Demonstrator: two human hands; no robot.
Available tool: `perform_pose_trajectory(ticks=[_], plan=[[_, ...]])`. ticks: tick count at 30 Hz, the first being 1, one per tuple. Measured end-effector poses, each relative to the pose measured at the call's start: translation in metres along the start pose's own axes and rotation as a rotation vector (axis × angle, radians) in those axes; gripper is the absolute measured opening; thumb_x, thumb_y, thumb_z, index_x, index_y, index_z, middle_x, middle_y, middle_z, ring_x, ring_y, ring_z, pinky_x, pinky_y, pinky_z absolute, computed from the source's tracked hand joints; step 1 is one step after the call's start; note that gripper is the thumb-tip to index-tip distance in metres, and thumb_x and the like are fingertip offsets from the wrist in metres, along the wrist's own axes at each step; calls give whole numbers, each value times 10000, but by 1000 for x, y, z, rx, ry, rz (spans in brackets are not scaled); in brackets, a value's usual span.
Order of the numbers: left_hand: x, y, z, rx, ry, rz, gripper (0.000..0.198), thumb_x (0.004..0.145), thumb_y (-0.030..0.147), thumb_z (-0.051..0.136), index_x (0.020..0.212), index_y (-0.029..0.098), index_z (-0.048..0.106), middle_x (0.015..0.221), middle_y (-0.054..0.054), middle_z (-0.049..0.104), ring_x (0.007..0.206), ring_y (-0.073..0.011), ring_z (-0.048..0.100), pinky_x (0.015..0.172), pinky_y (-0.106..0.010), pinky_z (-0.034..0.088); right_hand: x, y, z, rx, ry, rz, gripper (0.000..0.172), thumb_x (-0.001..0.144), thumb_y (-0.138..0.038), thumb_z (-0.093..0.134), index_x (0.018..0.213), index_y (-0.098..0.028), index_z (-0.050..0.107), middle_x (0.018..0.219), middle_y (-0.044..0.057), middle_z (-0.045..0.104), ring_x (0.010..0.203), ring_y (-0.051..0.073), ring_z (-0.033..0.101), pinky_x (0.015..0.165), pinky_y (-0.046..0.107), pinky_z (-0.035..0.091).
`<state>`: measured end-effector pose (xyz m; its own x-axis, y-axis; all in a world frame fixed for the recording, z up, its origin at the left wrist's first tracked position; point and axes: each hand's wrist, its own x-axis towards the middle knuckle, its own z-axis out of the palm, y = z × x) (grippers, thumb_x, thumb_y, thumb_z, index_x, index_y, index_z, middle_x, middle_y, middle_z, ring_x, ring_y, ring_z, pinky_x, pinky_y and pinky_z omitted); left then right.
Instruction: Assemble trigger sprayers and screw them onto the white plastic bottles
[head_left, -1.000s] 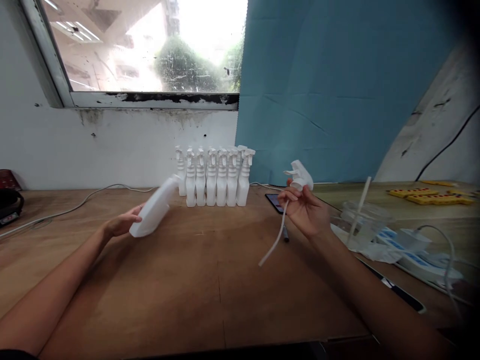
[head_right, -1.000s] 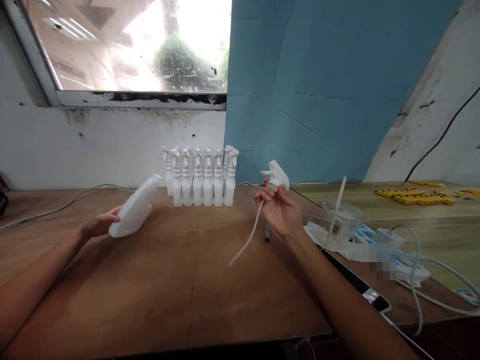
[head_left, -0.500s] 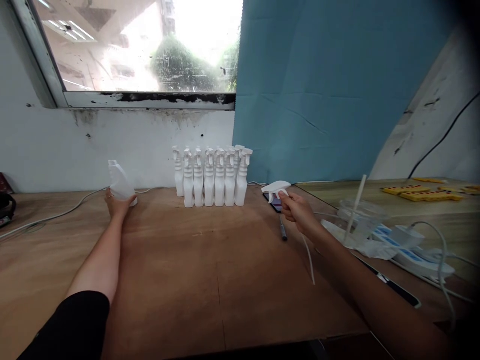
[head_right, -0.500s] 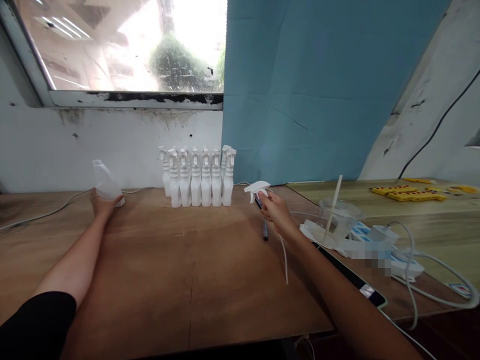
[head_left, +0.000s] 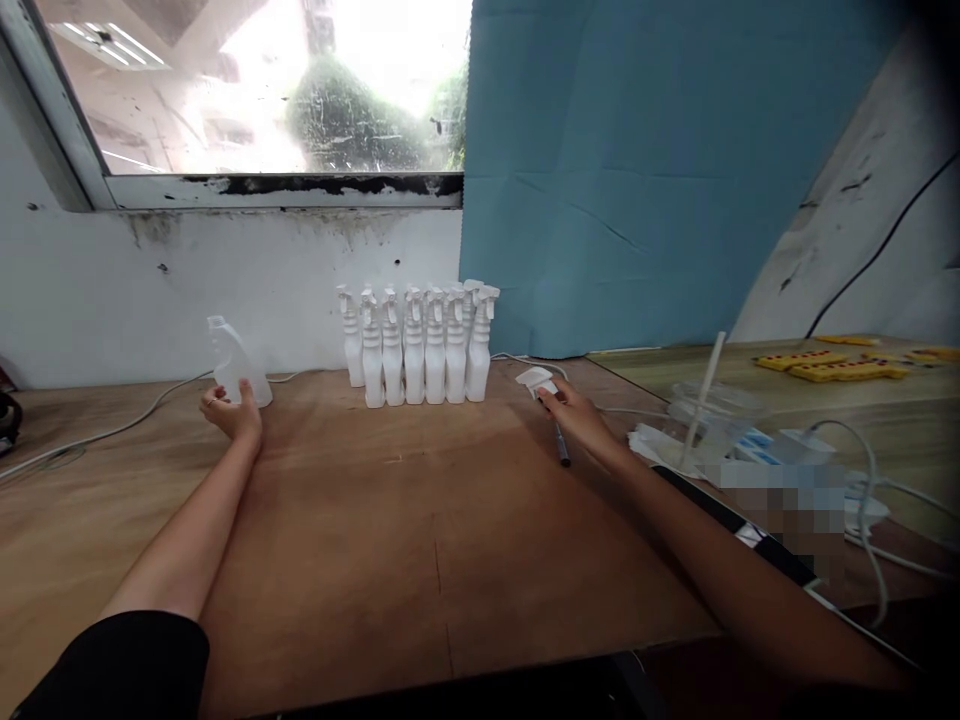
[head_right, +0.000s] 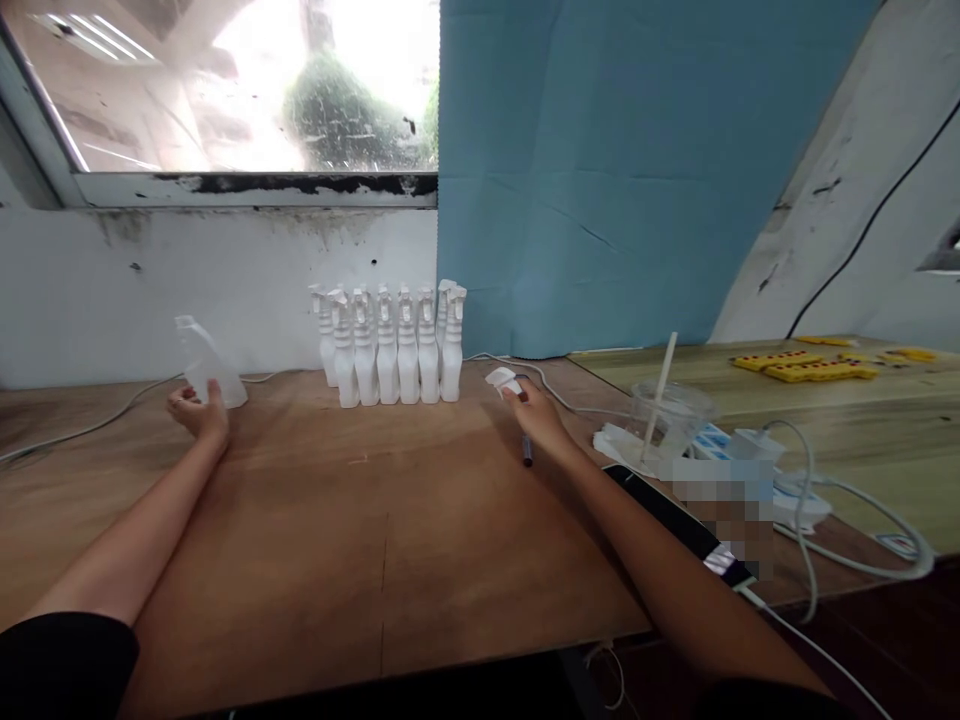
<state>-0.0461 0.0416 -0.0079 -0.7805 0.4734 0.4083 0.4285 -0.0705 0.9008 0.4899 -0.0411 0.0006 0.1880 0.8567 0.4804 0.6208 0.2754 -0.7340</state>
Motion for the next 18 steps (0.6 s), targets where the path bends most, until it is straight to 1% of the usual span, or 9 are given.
perform_pose_trajectory(ticks=[3, 5, 7, 9, 11, 12, 14, 16, 18], plan=[[-35, 11, 0, -125, -174, -4, 275, 871, 269, 586, 1055, 138, 429, 1133, -92, 504, 997, -182, 532, 933, -330, 410, 2, 2, 4, -134, 57, -117, 279, 830, -397, 519, 944, -173, 639, 850, 82, 598, 834, 254, 556, 778, 382, 444], [-69, 20, -1, -218, -367, -6, 266, 852, 342, 600, 1001, 162, 473, 965, -36, 554, 847, -145, 572, 825, -284, 465, -1, -6, 7, -183, 96, -258, 297, 849, -378, 519, 1035, -176, 633, 983, 113, 593, 958, 282, 545, 867, 418, 430], [-109, 31, -3, -305, -628, -25, 345, 830, 477, 591, 949, 160, 521, 798, -13, 572, 679, -135, 587, 684, -271, 500, -12, -22, 13, -189, 67, -422, 300, 883, -343, 517, 1123, -187, 609, 1061, 119, 580, 988, 274, 551, 883, 410, 435], [-151, 44, -5, -368, -890, -54, 508, 773, 621, 586, 942, 143, 570, 727, -31, 602, 575, -153, 603, 565, -282, 507, -28, -42, 21, -215, -49, -557, 277, 911, -286, 514, 1162, -201, 596, 1059, 106, 592, 943, 251, 575, 851, 385, 449], [-188, 58, -9, -429, -1172, -105, 634, 756, 712, 537, 989, 125, 587, 705, -69, 636, 514, -176, 614, 468, -278, 485, -46, -62, 33, -302, -165, -698, 279, 922, -229, 512, 1189, -204, 588, 1043, 104, 611, 948, 249, 579, 834, 385, 437], [-203, 64, -11, -505, -1388, -175, 680, 776, 741, 477, 1053, 126, 567, 737, -90, 652, 527, -188, 631, 450, -275, 480, -55, -71, 39, -348, -198, -782, 276, 926, -216, 513, 1191, -198, 589, 1020, 103, 627, 938, 249, 579, 831, 393, 423], [-225, 73, -16, -611, -1651, -262, 671, 801, 725, 466, 1106, 131, 522, 781, -108, 667, 551, -197, 651, 436, -260, 478, -69, -83, 50, -397, -256, -974, 273, 942, -194, 485, 1196, -171, 584, 953, 101, 656, 878, 233, 587, 794, 382, 409], [-234, 78, -19, -639, -1703, -273, 577, 786, 600, 620, 1100, 132, 497, 795, -100, 671, 568, -187, 655, 455, -249, 491, -76, -89, 57, -401, -316, -1112, 280, 957, -193, 457, 1211, -156, 569, 949, 100, 675, 856, 218, 594, 772, 363, 402], [-235, 79, -21, -650, -1623, -272, 504, 746, 422, 743, 1068, 125, 496, 799, -87, 672, 592, -171, 652, 506, -249, 515, -77, -91, 56, -411, -419, -1132, 330, 959, -227, 460, 1277, -165, 522, 1034, 106, 676, 906, 217, 601, 780, 346, 407]])
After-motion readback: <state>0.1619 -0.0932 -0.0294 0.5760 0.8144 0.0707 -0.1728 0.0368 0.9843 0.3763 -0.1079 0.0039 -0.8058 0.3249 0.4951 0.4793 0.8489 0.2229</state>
